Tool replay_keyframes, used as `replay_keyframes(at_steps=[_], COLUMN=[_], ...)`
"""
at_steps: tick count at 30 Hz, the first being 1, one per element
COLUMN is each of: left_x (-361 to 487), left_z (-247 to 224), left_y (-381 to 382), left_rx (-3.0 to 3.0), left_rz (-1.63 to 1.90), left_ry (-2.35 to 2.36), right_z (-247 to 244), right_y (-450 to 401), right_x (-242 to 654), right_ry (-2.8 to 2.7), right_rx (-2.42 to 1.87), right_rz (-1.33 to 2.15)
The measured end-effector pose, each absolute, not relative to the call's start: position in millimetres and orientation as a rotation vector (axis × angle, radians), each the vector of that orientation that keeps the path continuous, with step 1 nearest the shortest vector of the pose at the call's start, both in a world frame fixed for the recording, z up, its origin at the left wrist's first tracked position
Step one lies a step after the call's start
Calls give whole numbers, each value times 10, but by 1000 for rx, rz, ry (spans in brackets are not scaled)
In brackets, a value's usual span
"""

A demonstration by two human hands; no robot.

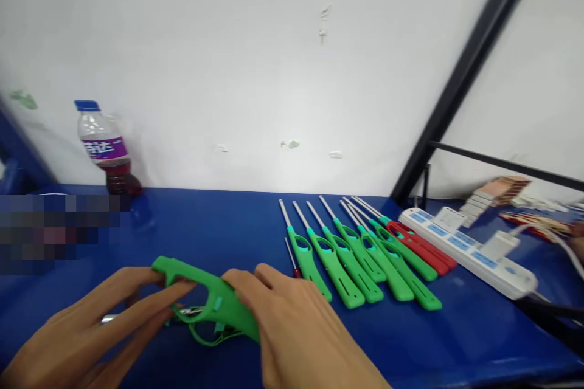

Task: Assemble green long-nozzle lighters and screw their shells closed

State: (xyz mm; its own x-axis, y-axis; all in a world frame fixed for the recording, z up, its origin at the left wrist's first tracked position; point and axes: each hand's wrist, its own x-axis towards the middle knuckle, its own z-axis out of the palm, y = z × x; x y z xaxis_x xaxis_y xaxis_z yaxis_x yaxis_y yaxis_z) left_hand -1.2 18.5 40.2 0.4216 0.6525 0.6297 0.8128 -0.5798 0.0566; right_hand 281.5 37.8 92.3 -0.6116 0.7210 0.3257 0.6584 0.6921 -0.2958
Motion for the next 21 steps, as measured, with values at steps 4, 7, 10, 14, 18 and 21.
replay_keyframes(at_steps=[4,7,10,14,18,21], left_x=[132,153,120,77,65,77], left_z=[581,607,555,492,506,532], left_y=[100,121,147,155,192,230], left_rx=[-2423,-2402,-2463,-2623,-2677,-2739], left_rz=[-1032,-982,-890,-768,-702,-682], left_ry=[-1287,-1343,-1302,-1259,-1370,-1490], right_z=[777,689,600,498,422,362], right_y=[475,519,479,462,542,593], right_x=[2890,2920,2948,2954,2929,2912], right_ry=[-2358,-2280,-2264,-2290,-2370,-2417], right_rx=[-1069,-1109,-1127,-1180,-1119,-1048], right_rz=[193,352,434,475,444,384])
